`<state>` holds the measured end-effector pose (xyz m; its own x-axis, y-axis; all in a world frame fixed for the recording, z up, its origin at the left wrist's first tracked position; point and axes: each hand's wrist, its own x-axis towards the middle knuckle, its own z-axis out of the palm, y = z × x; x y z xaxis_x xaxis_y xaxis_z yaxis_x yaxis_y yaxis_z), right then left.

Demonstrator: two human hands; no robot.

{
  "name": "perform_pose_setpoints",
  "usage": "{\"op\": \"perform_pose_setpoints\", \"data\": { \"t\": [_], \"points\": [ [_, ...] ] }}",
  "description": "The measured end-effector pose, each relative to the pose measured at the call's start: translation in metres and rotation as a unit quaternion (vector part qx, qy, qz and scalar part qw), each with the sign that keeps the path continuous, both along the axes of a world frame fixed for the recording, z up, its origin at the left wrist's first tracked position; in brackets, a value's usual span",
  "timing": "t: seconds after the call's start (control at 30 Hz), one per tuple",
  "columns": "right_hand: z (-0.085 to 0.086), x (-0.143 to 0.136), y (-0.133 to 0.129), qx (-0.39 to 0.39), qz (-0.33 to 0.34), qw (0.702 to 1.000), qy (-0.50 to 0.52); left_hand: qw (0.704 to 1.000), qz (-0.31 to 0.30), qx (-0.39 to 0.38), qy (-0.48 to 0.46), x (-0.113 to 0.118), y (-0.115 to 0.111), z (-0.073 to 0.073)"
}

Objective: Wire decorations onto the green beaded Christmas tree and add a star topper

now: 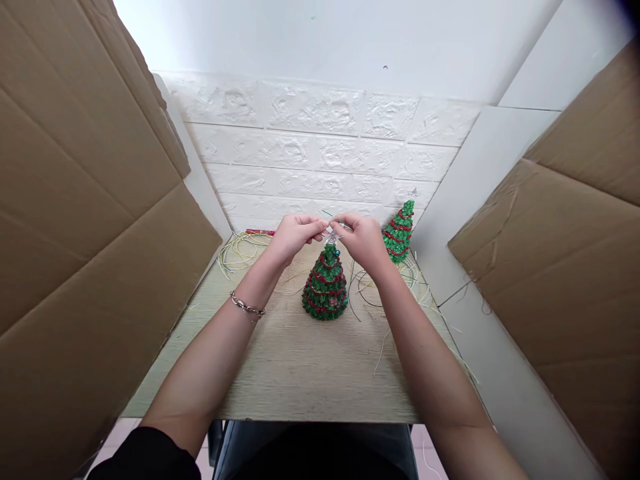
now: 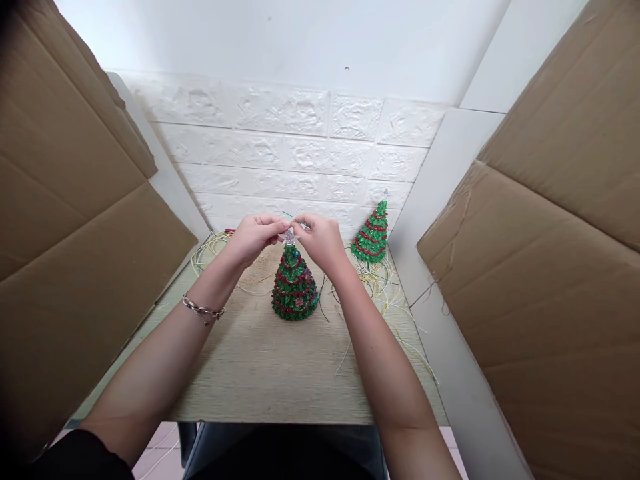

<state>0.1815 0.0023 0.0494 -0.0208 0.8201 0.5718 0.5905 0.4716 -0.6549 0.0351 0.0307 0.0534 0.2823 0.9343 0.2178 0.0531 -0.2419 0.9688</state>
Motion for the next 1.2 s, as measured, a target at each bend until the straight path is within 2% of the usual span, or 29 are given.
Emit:
{"op": "perform_pose_setpoints", "data": {
  "t": [0.23,0.47,0.83,0.97,1.2],
  "points": [
    [-0.0020,0.0065,0.0035,0.002,0.006,1.000,-0.019,0.997,0.014,0.036,0.064,-0.0019,-0.0029,0.0052],
    [-0.0010,0.0045,0.0012,0.003,0.004,1.000,-0.019,0.997,0.006,0.044,0.056,0.0001,-0.0047,0.0060],
    [-0.0011,-0.0001,-0.0001,0.003,-0.004,1.000,-0.025,0.993,0.031,0.080,0.082,-0.0015,-0.0004,0.0017],
    [-0.0028,0.0017,0.0022,-0.016,-0.002,1.000,0.003,0.984,0.036,0.127,0.120,-0.0042,0.0026,-0.0008],
    [-0.0015,0.0020,0.0040,-0.041,0.041,0.994,0.090,0.971,-0.010,0.180,0.157,-0.0064,0.0025,-0.0024]
  ]
}}
